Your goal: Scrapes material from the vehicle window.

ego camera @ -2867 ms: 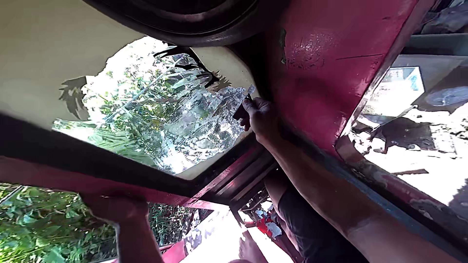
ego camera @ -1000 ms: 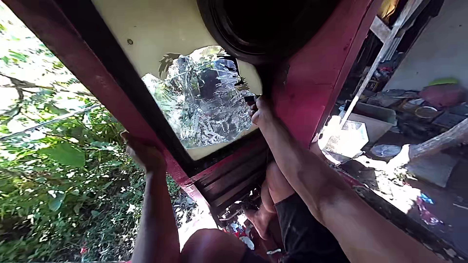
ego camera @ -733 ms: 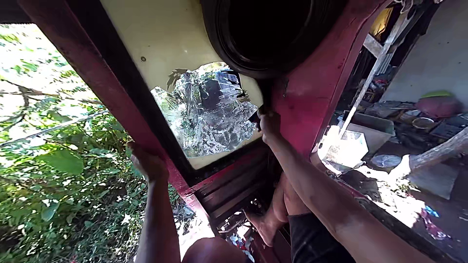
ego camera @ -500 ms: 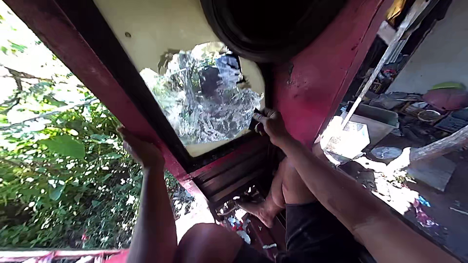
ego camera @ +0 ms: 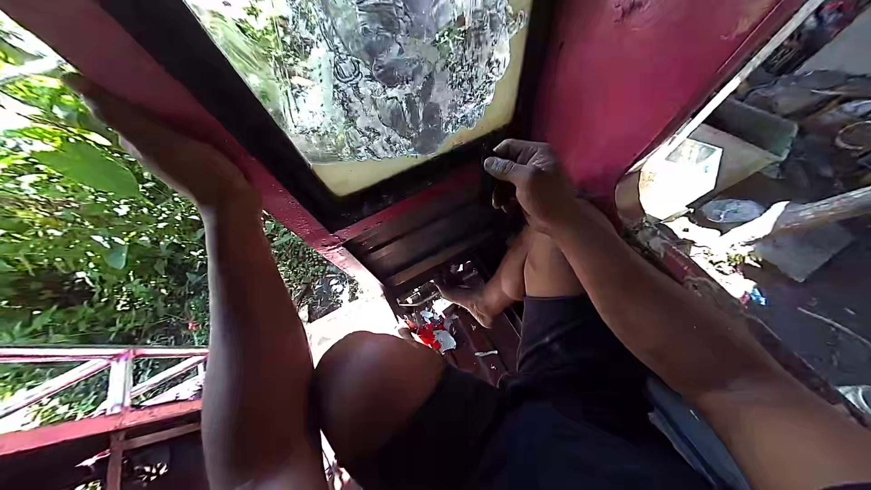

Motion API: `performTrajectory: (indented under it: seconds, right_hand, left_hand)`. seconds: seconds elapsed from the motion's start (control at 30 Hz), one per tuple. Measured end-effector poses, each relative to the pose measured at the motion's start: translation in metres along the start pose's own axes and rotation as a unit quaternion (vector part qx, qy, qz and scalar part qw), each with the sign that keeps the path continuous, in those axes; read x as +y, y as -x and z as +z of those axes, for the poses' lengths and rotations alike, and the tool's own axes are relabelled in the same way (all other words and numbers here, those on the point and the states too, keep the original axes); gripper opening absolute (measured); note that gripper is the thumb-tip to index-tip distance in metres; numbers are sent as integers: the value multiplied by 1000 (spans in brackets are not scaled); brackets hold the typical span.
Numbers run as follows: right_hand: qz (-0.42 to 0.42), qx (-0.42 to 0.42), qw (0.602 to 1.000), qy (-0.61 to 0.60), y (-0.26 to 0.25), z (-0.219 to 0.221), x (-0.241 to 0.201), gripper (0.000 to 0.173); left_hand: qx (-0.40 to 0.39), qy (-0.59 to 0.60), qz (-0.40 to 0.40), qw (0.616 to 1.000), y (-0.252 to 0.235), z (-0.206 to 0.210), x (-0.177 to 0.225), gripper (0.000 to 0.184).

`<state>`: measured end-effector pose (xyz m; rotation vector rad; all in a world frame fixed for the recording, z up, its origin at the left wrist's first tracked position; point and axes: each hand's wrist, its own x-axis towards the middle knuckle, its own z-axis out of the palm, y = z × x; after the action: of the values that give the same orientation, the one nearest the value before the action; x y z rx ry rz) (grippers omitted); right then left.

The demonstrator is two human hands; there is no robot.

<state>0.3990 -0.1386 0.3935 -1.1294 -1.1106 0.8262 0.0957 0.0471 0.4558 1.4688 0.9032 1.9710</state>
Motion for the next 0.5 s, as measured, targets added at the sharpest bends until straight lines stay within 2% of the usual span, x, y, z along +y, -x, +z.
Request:
performTrajectory:
  seconds: [0.23, 0.4, 0.5]
  right_hand:
    - [5, -7, 999, -36, 8, 1, -8, 20]
    - [63, 39, 990, -117, -6, 4, -34, 25]
    - [59, 42, 988, -134, -7, 2, -55, 23]
  left_hand:
    - [6, 28, 15, 999, -3, 1, -2, 54]
    - [42, 28, -15, 999, 0, 7, 7, 54]
    - [60, 52, 6, 997, -2, 10, 4, 53]
